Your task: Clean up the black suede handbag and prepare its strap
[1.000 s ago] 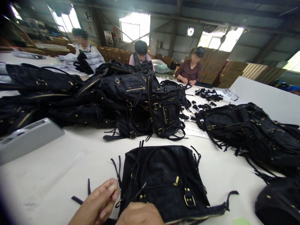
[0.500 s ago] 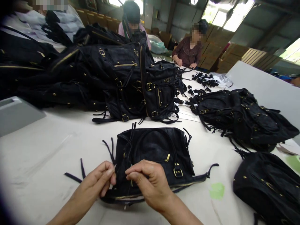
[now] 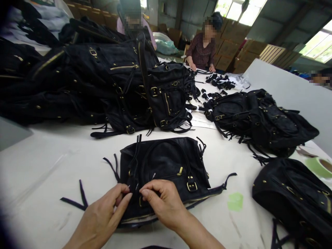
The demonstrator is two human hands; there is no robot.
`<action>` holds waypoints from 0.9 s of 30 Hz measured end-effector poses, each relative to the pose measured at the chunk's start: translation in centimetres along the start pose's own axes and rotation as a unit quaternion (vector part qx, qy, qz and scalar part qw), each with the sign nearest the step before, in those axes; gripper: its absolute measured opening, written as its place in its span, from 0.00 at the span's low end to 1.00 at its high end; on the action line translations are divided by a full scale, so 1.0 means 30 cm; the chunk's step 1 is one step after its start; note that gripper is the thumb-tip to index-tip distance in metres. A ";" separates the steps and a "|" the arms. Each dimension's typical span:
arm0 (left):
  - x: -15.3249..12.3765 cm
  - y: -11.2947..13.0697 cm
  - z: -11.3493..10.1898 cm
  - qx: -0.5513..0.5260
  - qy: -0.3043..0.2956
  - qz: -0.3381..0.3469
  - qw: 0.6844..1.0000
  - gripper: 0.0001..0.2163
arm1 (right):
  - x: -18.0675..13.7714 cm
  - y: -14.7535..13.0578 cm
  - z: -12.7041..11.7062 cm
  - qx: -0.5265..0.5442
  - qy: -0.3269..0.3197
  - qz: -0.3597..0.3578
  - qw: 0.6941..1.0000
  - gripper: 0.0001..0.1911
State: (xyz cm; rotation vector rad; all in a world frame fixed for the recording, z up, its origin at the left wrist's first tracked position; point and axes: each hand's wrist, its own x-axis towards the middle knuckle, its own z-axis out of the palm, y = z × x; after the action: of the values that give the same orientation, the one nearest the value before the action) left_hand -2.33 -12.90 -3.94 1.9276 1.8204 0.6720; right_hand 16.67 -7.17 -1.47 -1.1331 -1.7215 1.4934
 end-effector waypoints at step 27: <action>-0.017 -0.024 0.014 0.060 0.049 0.142 0.987 0.09 | 0.011 0.053 0.004 0.000 -0.007 0.048 0.999 0.11</action>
State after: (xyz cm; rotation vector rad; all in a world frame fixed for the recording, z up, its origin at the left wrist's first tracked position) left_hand -2.68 -13.35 -4.75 2.2997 1.6912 0.7763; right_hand 16.75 -6.92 -3.08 -1.2241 -1.6987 1.5620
